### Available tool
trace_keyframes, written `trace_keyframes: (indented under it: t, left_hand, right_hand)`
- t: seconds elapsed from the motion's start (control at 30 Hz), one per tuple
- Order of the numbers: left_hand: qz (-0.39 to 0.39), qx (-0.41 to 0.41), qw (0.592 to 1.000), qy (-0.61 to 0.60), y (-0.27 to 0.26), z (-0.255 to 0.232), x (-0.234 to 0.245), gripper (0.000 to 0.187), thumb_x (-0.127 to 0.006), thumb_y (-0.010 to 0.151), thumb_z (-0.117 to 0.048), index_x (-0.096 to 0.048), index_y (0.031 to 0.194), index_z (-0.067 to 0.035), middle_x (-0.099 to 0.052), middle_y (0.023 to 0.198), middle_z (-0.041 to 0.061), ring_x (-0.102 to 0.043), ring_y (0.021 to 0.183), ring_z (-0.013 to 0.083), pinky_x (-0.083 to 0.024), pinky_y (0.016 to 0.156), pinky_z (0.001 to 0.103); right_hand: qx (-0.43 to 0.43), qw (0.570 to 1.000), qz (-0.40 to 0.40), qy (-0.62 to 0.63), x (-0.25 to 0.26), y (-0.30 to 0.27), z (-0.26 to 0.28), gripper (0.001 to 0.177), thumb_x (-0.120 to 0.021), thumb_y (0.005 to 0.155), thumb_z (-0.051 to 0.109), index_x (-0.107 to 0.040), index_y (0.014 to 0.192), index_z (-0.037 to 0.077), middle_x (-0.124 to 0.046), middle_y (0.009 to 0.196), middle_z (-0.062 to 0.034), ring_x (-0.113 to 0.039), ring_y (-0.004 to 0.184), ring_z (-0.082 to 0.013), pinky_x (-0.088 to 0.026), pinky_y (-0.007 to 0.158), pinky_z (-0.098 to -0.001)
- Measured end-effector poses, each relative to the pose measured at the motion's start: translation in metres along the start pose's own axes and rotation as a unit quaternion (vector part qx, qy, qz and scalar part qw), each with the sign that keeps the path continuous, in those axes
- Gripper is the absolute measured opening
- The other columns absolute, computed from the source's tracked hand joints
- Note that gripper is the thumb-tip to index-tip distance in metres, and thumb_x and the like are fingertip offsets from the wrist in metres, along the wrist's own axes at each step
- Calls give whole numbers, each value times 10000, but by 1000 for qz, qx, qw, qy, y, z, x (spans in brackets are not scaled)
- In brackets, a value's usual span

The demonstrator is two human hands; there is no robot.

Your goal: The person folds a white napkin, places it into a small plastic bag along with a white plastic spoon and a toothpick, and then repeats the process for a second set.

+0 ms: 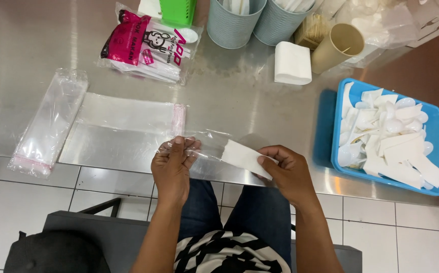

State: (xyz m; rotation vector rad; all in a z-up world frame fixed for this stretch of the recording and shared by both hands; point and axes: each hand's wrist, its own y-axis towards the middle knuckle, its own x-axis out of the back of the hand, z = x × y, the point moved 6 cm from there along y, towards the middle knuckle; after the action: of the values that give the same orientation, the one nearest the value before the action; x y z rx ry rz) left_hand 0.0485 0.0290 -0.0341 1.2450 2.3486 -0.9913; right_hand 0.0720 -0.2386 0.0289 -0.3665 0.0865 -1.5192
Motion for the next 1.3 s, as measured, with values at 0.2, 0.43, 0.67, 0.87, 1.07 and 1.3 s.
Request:
trace_keyframes:
  t: [0.2, 0.43, 0.67, 0.87, 1.07, 1.3]
  left_hand:
    - [-4, 1, 1000, 7, -2, -3, -2, 144, -713, 1039, -205, -686, 987, -73, -804, 1041, 192, -816, 975, 297, -684, 895, 426]
    - [-4, -5, 1000, -4, -5, -5, -5, 128, -698, 1050, -181, -677, 986, -71, -805, 1022, 182, -820, 953, 287, -692, 874, 402]
    - [0, -8, 1000, 0, -3, -5, -4, 145, -692, 1052, -192, -686, 1018, -51, -797, 1046, 190, -814, 963, 294, -689, 878, 409]
    - [3, -9, 1000, 3, -3, -2, -3, 150, -701, 1046, -197, -694, 1027, -48, -798, 1039, 189, -816, 961, 299, -693, 872, 412]
    - [2, -3, 1000, -7, 0, 0, 0, 142, -701, 1042, -183, -684, 1034, -42, -796, 1047, 207, -815, 971, 324, -690, 876, 433]
    - [9, 3, 1000, 14, -4, -3, -5, 138, -684, 1054, -185, -669, 1035, -49, -795, 1055, 195, -810, 982, 307, -677, 895, 419]
  right_hand:
    - [35, 990, -85, -103, -13, -16, 31, 145, -784, 950, 102, -829, 1076, 47, -819, 897, -134, -646, 755, -149, -582, 676, -357]
    - [85, 986, -104, -101, -34, -16, 30, 127, -801, 946, 111, -833, 1059, 60, -826, 904, -137, -716, 830, -171, -603, 738, -372]
    - [95, 980, -163, -58, -31, -17, 23, 129, -789, 955, 90, -813, 1073, 43, -798, 892, -130, -674, 855, -150, -598, 776, -370]
    - [92, 972, -202, -75, -32, -21, 17, 143, -852, 914, 115, -813, 1042, 63, -784, 860, -117, -688, 846, -163, -599, 770, -387]
    - [80, 981, -177, -1, -47, -13, 7, 418, -882, 859, 113, -713, 1235, 40, -725, 946, -136, -637, 923, -207, -560, 806, -397]
    - [18, 993, -83, 81, -45, 2, -6, 610, -795, 834, -22, -613, 1415, 19, -740, 1187, -228, -671, 1020, -257, -613, 807, -376]
